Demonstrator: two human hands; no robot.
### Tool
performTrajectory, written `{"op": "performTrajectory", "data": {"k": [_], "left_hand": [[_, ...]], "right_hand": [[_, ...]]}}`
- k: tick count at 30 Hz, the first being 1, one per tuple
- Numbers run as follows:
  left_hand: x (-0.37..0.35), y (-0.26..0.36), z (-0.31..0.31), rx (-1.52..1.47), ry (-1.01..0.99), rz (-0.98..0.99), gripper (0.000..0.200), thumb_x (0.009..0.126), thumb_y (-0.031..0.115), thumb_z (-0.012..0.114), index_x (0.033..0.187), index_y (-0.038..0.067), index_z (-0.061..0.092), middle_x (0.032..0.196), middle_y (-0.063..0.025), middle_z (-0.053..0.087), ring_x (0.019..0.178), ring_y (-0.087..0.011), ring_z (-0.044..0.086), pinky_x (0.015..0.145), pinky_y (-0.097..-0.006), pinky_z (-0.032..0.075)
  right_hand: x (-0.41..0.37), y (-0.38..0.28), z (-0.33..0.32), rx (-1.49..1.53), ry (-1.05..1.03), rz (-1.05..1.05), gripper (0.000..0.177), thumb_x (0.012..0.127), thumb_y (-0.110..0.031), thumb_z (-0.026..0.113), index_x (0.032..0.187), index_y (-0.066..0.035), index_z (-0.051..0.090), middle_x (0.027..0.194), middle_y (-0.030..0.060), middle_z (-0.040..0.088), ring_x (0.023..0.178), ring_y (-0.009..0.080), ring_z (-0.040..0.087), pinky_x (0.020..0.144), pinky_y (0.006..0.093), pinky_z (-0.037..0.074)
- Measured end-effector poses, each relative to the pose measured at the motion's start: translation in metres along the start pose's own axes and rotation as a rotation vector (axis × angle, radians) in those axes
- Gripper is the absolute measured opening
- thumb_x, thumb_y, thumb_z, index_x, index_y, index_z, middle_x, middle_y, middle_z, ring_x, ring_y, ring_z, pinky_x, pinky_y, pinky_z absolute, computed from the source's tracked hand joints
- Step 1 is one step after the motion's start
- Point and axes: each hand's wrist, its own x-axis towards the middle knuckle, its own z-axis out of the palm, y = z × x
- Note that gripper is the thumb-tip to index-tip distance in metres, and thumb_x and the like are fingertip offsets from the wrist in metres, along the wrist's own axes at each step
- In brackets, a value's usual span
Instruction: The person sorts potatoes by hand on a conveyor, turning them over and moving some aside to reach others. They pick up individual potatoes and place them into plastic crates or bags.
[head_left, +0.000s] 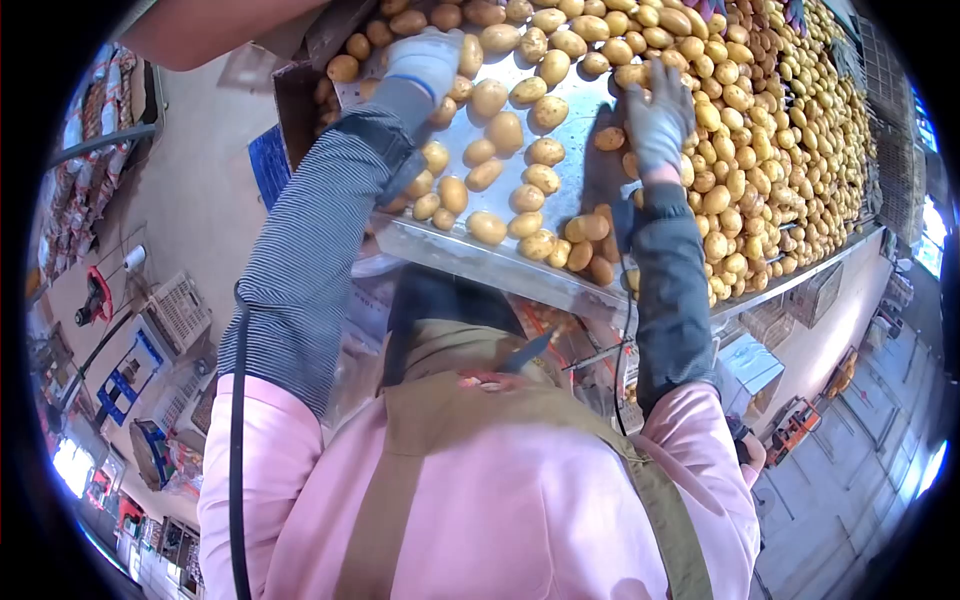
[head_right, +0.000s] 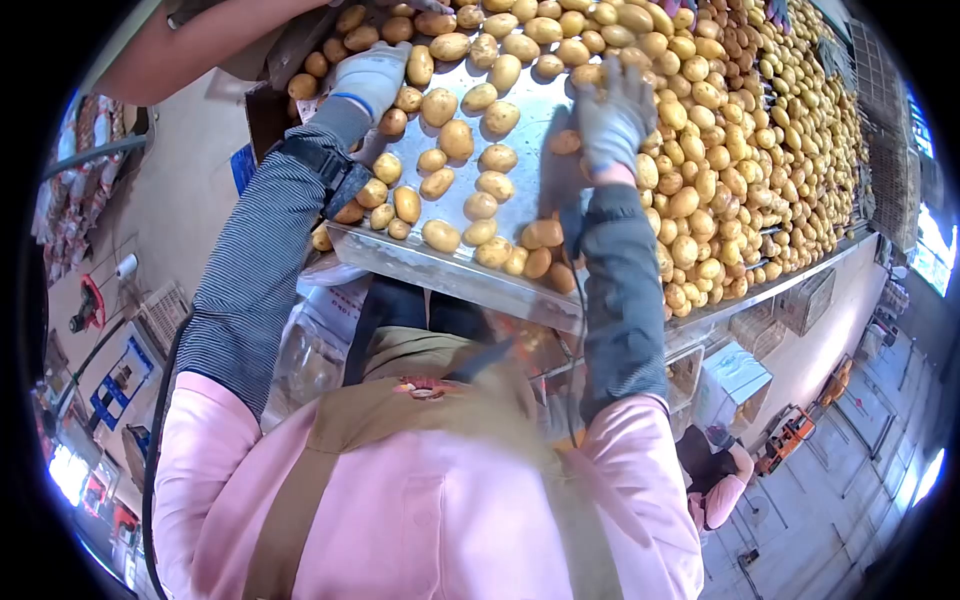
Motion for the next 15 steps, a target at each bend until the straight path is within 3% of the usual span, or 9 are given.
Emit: {"op": "performTrajectory", "data": {"k": [2, 3, 4, 6, 7, 10, 12, 13, 15], "left_hand": [[-0.015, -0.015, 0.001, -0.212, 0.069, -0.002, 0.038, 0.089, 0.037, 0.063, 0.115, 0.010, 0.057, 0.114, -0.0196, 0.065, 0.111, -0.0331, 0.064, 0.094, -0.0434, 0.050], [-0.018, -0.017, -0.011, -0.365, 0.201, 0.009, 0.036, 0.090, 0.036, 0.064, 0.114, 0.009, 0.058, 0.112, -0.0198, 0.066, 0.105, -0.0366, 0.064, 0.086, -0.0454, 0.051], [-0.040, -0.010, -0.009, -0.540, 0.315, -0.052, 0.038, 0.090, 0.036, 0.066, 0.117, 0.010, 0.061, 0.108, -0.0175, 0.067, 0.096, -0.0303, 0.066, 0.079, -0.0417, 0.051], [-0.087, 0.006, -0.011, -1.098, 0.245, -0.357, 0.039, 0.094, 0.037, 0.063, 0.115, 0.004, 0.067, 0.087, -0.0096, 0.066, 0.072, -0.0175, 0.059, 0.067, -0.0325, 0.049], [-0.105, 0.010, -0.010, -1.227, 0.287, -0.303, 0.037, 0.095, 0.035, 0.062, 0.108, 0.001, 0.067, 0.084, -0.0088, 0.065, 0.071, -0.0176, 0.058, 0.065, -0.0336, 0.048], [-0.148, 0.021, 0.036, -0.474, 0.516, 0.131, 0.022, 0.098, 0.021, 0.056, 0.107, 0.002, 0.063, 0.086, -0.0070, 0.063, 0.085, -0.0169, 0.061, 0.075, -0.0341, 0.049], [-0.165, 0.050, 0.028, -1.205, 0.205, -0.149, 0.025, 0.103, 0.025, 0.049, 0.110, 0.003, 0.061, 0.089, -0.0066, 0.064, 0.083, -0.0157, 0.062, 0.068, -0.0305, 0.051], [-0.172, 0.066, 0.006, -1.599, -0.052, -0.404, 0.028, 0.107, 0.023, 0.042, 0.112, 0.003, 0.060, 0.088, -0.0064, 0.063, 0.084, -0.0156, 0.063, 0.066, -0.0276, 0.050], [-0.177, 0.073, 0.003, -1.691, -0.058, -0.468, 0.032, 0.109, 0.026, 0.040, 0.117, 0.003, 0.060, 0.091, -0.0050, 0.063, 0.087, -0.0109, 0.062, 0.064, -0.0224, 0.049]], "right_hand": [[-0.020, -0.014, -0.006, 0.005, 0.131, -0.252, 0.050, 0.089, -0.033, 0.063, 0.136, -0.016, 0.059, 0.141, 0.0179, 0.055, 0.128, 0.0397, 0.052, 0.108, 0.0508, 0.041], [-0.029, -0.019, 0.005, 0.130, 0.086, -0.237, 0.049, 0.088, -0.032, 0.064, 0.135, -0.018, 0.060, 0.141, 0.0177, 0.055, 0.128, 0.0414, 0.051, 0.107, 0.0535, 0.042], [-0.054, -0.024, -0.007, 0.218, -0.045, -0.289, 0.049, 0.087, -0.032, 0.064, 0.135, -0.019, 0.060, 0.142, 0.0175, 0.055, 0.128, 0.0433, 0.051, 0.110, 0.0539, 0.040], [-0.106, -0.036, -0.026, 0.267, -0.112, -0.292, 0.050, 0.084, -0.027, 0.067, 0.133, -0.019, 0.062, 0.140, 0.0171, 0.056, 0.123, 0.0472, 0.051, 0.108, 0.0536, 0.042], [-0.115, -0.035, -0.033, 0.297, -0.111, -0.284, 0.043, 0.084, -0.024, 0.067, 0.126, -0.016, 0.065, 0.133, 0.0133, 0.060, 0.116, 0.0420, 0.056, 0.100, 0.0513, 0.047], [-0.075, -0.043, -0.037, 0.437, 0.050, -0.292, 0.030, 0.085, -0.023, 0.068, 0.113, -0.013, 0.067, 0.112, 0.0058, 0.066, 0.097, 0.0315, 0.061, 0.084, 0.0446, 0.052], [-0.017, -0.068, -0.029, 0.497, 0.069, -0.379, 0.020, 0.087, -0.020, 0.066, 0.105, -0.011, 0.066, 0.099, 0.0073, 0.066, 0.093, 0.0304, 0.064, 0.079, 0.0419, 0.054], [0.006, -0.081, -0.016, 0.416, -0.099, -0.340, 0.024, 0.086, -0.015, 0.066, 0.110, -0.012, 0.065, 0.105, 0.0108, 0.067, 0.098, 0.0329, 0.064, 0.082, 0.0441, 0.053], [0.038, -0.103, 0.022, 0.193, -0.224, -0.300, 0.025, 0.086, -0.018, 0.065, 0.109, -0.011, 0.062, 0.107, 0.0153, 0.067, 0.096, 0.0359, 0.068, 0.078, 0.0459, 0.055]]}}
